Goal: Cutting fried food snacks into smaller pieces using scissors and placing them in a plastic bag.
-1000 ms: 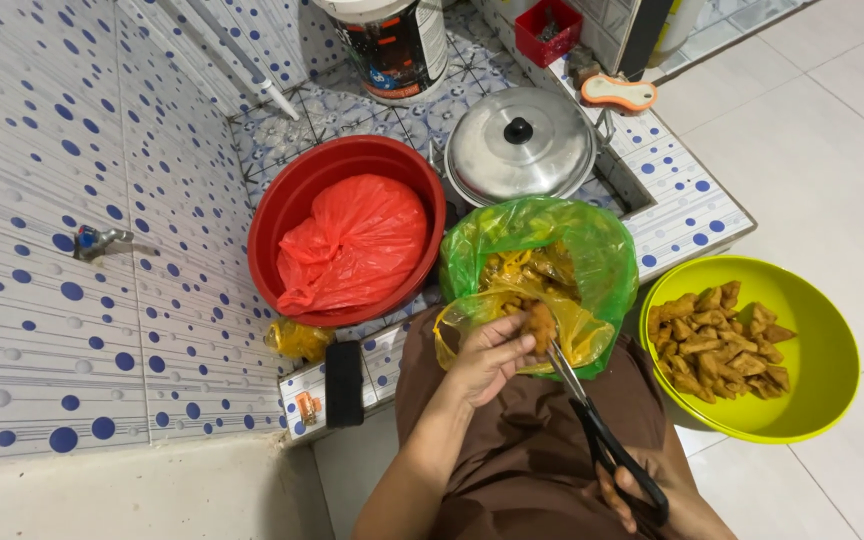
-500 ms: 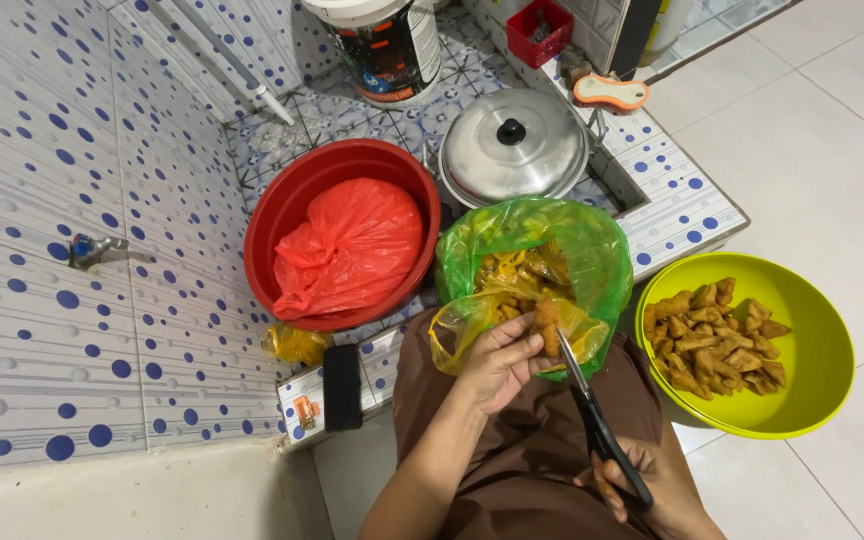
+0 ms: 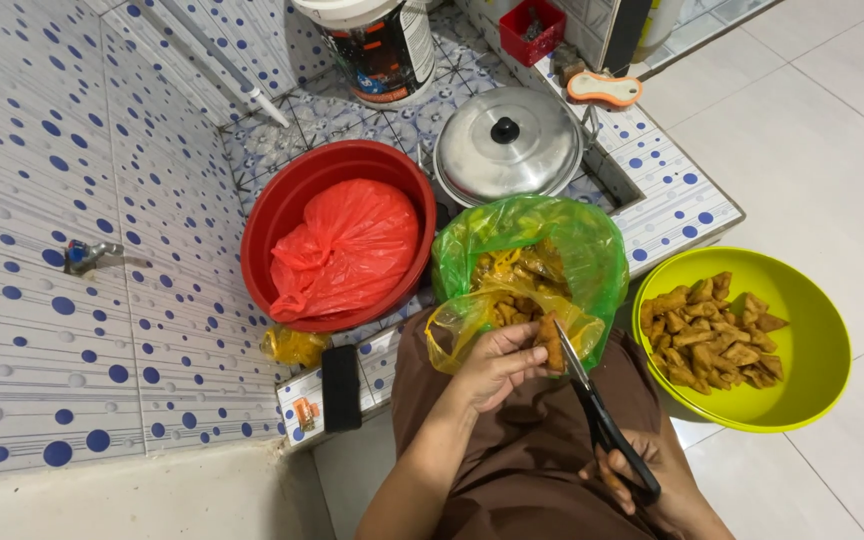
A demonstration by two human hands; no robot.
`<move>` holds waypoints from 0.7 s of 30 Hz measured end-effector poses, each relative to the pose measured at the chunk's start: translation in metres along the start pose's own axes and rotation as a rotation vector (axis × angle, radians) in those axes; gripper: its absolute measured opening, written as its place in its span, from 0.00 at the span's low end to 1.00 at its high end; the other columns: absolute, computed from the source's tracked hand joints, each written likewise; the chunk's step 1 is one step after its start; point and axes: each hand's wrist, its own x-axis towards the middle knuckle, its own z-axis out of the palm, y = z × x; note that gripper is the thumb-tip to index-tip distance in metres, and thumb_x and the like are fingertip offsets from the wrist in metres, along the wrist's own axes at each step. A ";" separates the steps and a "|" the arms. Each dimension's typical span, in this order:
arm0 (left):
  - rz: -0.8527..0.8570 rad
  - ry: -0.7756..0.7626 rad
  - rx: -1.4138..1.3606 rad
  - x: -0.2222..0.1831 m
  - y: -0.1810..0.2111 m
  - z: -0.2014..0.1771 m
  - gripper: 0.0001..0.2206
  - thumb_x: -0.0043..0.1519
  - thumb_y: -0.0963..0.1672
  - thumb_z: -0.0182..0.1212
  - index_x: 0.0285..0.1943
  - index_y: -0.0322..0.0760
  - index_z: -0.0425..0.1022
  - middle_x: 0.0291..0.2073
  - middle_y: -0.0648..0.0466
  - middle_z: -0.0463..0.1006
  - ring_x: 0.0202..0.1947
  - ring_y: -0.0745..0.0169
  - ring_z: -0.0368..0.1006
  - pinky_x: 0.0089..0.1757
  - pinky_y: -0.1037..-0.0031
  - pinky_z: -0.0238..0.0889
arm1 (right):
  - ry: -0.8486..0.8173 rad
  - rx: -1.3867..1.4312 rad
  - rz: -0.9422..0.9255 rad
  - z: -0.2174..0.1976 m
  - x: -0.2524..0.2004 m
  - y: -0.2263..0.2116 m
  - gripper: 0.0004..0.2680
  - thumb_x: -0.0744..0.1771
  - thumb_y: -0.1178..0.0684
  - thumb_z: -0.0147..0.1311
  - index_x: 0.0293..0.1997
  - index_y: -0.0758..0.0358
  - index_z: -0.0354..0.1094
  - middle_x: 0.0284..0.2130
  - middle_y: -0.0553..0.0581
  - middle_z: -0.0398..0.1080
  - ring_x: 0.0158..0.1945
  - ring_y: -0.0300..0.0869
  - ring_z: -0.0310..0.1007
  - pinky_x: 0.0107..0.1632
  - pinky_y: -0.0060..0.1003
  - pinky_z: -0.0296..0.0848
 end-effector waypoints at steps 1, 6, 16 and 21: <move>-0.007 -0.005 0.013 0.000 0.001 -0.001 0.21 0.65 0.37 0.63 0.68 0.22 0.69 0.48 0.44 0.81 0.46 0.54 0.80 0.50 0.68 0.77 | -0.006 0.024 -0.001 -0.002 -0.001 0.001 0.09 0.65 0.59 0.59 0.24 0.68 0.66 0.05 0.60 0.61 0.07 0.43 0.57 0.50 0.57 0.79; -0.016 -0.010 0.030 -0.002 0.010 0.003 0.22 0.64 0.36 0.62 0.68 0.22 0.68 0.50 0.44 0.81 0.44 0.55 0.81 0.49 0.71 0.77 | 0.021 0.019 -0.032 -0.021 -0.002 0.012 0.08 0.64 0.61 0.58 0.22 0.64 0.67 0.04 0.61 0.59 0.04 0.44 0.55 0.47 0.56 0.79; -0.263 -0.094 0.800 0.056 0.020 0.015 0.21 0.65 0.44 0.60 0.69 0.37 0.72 0.53 0.50 0.79 0.39 0.66 0.77 0.40 0.75 0.76 | 0.046 -0.332 -0.249 -0.076 -0.047 -0.028 0.28 0.62 0.21 0.55 0.22 0.63 0.64 0.16 0.58 0.66 0.22 0.44 0.65 0.36 0.38 0.64; -0.511 -0.340 1.323 0.098 0.020 0.094 0.21 0.66 0.49 0.57 0.67 0.40 0.71 0.48 0.51 0.82 0.36 0.63 0.79 0.41 0.73 0.73 | 0.373 -0.009 -0.490 -0.122 -0.048 -0.023 0.26 0.69 0.24 0.50 0.24 0.58 0.61 0.17 0.53 0.60 0.20 0.41 0.57 0.42 0.43 0.63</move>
